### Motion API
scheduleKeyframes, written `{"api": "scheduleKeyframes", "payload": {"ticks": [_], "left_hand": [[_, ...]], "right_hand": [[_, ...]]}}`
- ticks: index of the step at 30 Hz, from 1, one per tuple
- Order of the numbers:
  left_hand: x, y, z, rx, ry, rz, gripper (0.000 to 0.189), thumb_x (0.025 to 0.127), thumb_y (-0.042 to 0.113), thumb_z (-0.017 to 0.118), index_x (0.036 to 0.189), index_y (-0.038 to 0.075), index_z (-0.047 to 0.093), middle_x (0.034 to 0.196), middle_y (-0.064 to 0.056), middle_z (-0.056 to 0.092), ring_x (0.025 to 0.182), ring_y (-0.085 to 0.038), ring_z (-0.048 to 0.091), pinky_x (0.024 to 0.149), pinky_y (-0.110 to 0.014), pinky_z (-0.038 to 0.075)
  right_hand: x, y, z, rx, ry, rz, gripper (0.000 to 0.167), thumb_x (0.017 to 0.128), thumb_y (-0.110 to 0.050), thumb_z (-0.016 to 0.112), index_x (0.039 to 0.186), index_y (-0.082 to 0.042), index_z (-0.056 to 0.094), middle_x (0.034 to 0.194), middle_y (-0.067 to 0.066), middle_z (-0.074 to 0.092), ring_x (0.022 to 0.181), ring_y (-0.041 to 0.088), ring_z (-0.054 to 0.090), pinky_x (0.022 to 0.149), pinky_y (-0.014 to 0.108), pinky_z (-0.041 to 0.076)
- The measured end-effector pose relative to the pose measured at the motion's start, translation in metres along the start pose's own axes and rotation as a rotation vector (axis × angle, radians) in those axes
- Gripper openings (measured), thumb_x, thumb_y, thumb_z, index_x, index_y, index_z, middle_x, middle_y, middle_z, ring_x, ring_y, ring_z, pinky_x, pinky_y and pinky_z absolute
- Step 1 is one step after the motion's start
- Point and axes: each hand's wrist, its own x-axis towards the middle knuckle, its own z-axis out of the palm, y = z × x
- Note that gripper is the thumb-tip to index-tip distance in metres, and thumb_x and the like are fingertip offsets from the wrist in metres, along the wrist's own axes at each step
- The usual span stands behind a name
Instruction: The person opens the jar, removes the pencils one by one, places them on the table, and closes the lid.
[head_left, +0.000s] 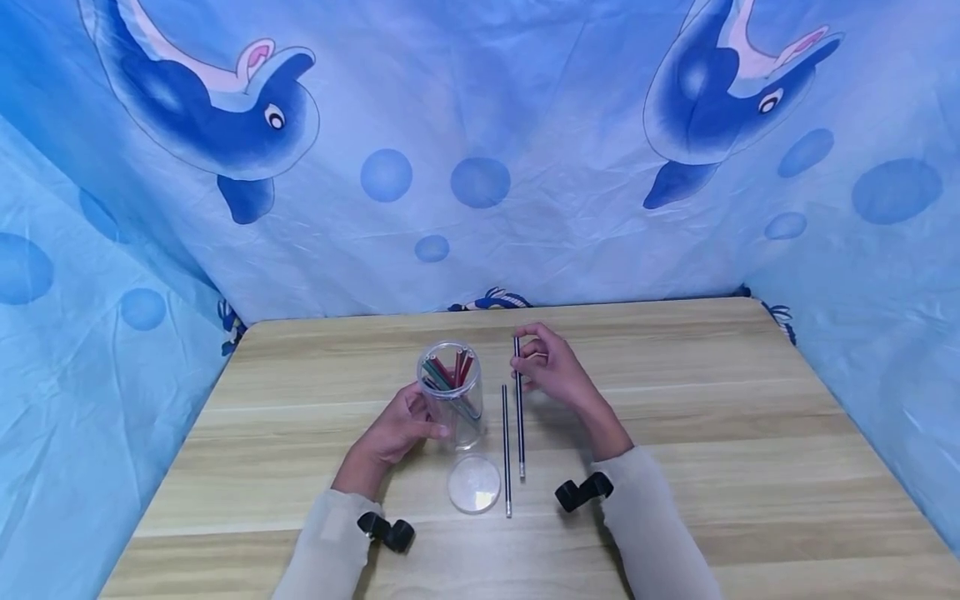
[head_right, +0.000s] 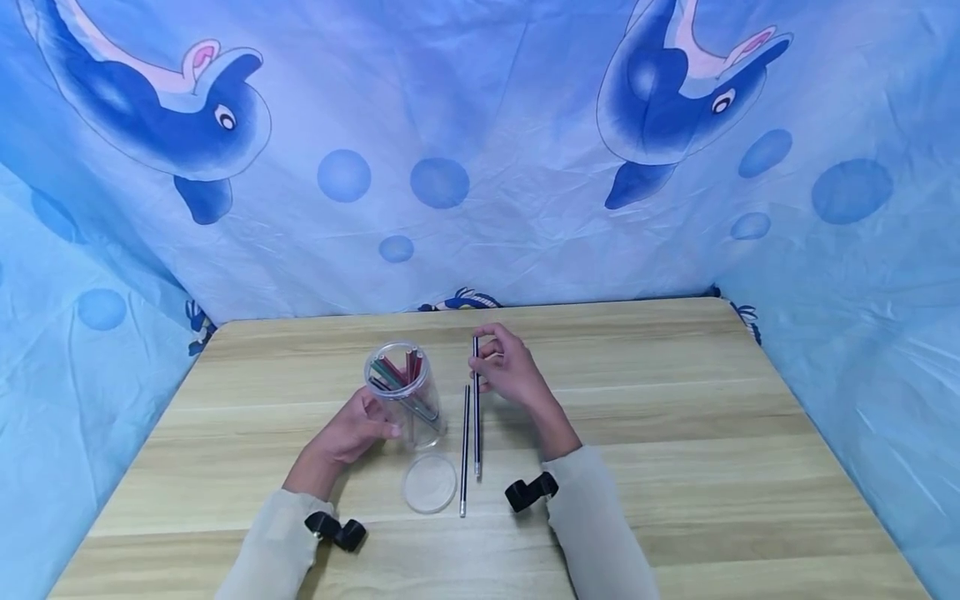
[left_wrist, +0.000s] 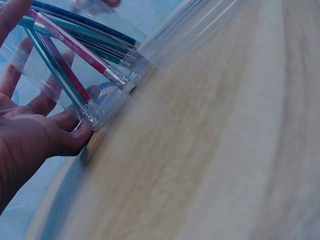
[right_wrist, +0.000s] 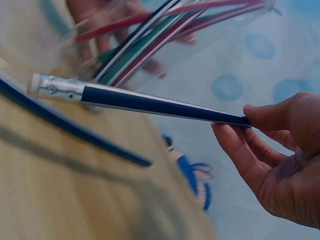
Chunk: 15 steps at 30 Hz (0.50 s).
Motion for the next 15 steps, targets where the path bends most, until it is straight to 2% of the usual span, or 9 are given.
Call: {"api": "scheduleKeyframes", "payload": {"ticks": [8,15], "left_hand": [[0.0,0.002,0.002,0.004,-0.007,-0.002,0.08,0.069,0.001,0.082,0.142,0.009,0.052,0.15,-0.008,0.048,0.144,-0.024,0.034,0.12,-0.053,0.006],[-0.001,0.001,0.001,-0.004,-0.008,-0.002,0.077,0.069,0.001,0.083,0.14,0.011,0.055,0.147,-0.005,0.052,0.141,-0.019,0.038,0.12,-0.054,0.005]], "right_hand": [[0.005,0.023,0.003,-0.058,0.006,0.141,0.041,0.096,0.0,0.061,0.135,-0.003,0.05,0.097,0.016,0.062,0.076,0.024,0.065,0.066,0.042,0.06],[0.004,0.034,0.002,-0.069,-0.05,0.195,0.04,0.093,0.004,0.062,0.131,0.002,0.047,0.098,0.019,0.064,0.079,0.024,0.067,0.068,0.039,0.06]]}}
